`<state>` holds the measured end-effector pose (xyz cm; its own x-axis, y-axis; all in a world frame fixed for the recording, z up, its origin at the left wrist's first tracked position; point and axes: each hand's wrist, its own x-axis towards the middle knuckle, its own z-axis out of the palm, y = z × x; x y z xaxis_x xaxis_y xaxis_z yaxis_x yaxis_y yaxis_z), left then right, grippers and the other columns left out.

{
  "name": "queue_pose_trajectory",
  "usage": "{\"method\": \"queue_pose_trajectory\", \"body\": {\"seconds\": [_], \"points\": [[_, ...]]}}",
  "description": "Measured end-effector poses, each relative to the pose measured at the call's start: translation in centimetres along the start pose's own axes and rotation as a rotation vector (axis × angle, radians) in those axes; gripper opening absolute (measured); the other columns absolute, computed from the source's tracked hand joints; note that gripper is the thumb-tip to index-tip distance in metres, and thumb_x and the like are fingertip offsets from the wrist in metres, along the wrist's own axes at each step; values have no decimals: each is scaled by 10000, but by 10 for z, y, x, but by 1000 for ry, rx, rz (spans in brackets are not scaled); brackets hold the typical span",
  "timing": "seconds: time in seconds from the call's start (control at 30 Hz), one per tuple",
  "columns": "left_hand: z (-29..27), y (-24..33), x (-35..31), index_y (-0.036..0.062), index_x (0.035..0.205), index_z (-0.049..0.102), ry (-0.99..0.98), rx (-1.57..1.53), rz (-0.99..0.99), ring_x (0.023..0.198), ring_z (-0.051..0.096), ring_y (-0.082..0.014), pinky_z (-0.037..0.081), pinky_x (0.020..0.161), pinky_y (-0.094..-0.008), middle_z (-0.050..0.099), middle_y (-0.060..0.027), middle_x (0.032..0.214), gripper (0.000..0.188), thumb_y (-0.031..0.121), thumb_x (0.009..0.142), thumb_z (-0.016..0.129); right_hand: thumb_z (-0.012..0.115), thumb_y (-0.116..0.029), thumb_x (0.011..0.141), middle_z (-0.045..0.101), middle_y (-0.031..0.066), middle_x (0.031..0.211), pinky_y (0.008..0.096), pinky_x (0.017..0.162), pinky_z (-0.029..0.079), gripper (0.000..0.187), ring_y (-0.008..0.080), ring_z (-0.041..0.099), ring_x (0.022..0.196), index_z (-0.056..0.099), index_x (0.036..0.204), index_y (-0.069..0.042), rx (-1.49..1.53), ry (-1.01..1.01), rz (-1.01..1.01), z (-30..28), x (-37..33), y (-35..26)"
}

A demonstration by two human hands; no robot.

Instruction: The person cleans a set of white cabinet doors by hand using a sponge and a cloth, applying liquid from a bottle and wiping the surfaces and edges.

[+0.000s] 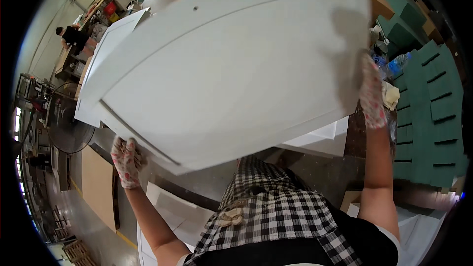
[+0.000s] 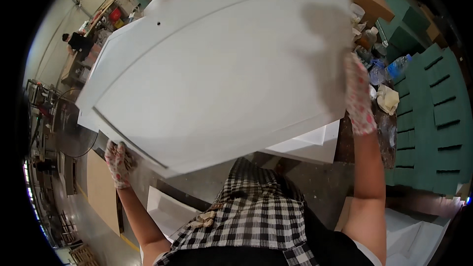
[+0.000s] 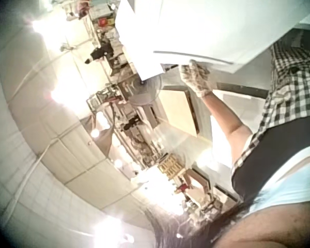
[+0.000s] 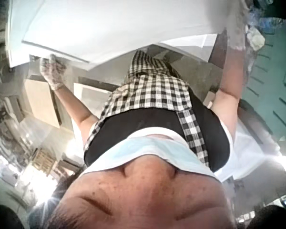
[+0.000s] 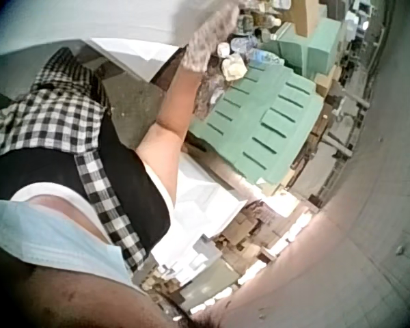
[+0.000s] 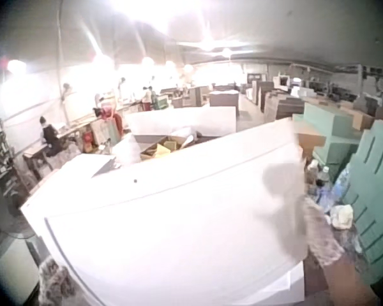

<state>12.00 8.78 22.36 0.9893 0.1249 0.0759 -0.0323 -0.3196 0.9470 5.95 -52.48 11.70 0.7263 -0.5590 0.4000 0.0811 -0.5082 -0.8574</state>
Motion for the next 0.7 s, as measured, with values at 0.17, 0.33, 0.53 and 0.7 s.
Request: {"method": "queue_pose_trajectory", "body": {"seconds": [0.17, 0.33, 0.53, 0.7], "points": [[-16, -1, 25, 39, 998, 616, -70, -104, 276, 660, 549, -71, 464, 576, -221, 620, 7, 816, 189, 131, 855, 698, 483, -348, 997, 550, 81, 1287, 331, 976, 423, 455, 234, 531, 1166, 516, 1308, -18, 49, 218, 66, -83, -58, 24], [10, 2, 44, 21, 1086, 610, -298, -337, 629, 810, 603, -161, 508, 736, -308, 651, -74, 1022, 297, 257, 906, 616, 587, -300, 929, 590, 98, 1004, 373, 882, 437, 328, 218, 551, 986, 596, 1080, -10, -1283, 511, -453, -83, -169, -43], [-21, -90, 96, 80, 893, 568, -874, -1407, 19, 933, 586, -230, 496, 872, -410, 578, -76, 933, 183, 237, 937, 484, 574, -319, 924, 553, 82, 933, 356, 845, 425, 301, 200, 512, 880, 570, 1043, -42, -30, 513, -145, -44, -230, -32], [-25, -121, 56, 41, 1016, 553, -347, -78, 798, 986, 579, -212, 478, 900, -379, 578, -89, 1033, 250, 272, 944, 491, 563, -334, 921, 522, 70, 874, 341, 814, 415, 281, 186, 481, 792, 549, 1012, -68, 394, 448, -189, -44, -262, -2]]}}
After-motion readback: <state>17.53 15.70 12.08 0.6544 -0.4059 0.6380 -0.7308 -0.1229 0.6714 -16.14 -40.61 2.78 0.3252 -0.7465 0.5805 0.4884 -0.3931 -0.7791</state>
